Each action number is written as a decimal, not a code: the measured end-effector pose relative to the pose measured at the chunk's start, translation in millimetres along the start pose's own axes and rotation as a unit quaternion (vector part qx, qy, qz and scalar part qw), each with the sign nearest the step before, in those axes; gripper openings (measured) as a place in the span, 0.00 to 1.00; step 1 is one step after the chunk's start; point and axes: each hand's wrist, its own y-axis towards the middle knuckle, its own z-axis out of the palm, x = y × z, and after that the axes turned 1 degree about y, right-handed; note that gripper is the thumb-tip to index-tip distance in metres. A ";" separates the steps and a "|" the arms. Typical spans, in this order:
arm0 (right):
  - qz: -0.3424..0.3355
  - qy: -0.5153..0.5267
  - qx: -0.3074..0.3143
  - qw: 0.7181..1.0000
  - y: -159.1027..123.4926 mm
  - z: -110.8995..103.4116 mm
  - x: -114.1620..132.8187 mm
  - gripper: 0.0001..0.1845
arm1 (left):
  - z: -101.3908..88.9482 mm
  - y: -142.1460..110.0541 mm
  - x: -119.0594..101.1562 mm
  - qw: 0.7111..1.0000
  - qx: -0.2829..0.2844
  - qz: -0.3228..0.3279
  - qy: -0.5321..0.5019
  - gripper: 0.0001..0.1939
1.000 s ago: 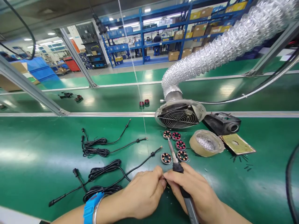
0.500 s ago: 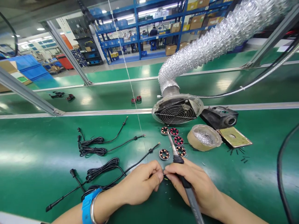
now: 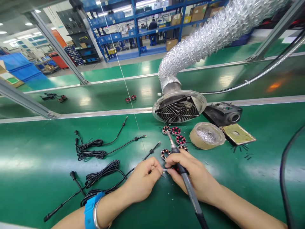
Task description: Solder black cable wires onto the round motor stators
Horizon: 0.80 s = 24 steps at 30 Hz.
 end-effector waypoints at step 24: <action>0.074 0.046 -0.071 0.994 -26.6 -42.8 15.7 0.11 | 4.9 -2.5 -3.8 0.999 -0.011 -0.051 -0.015 0.11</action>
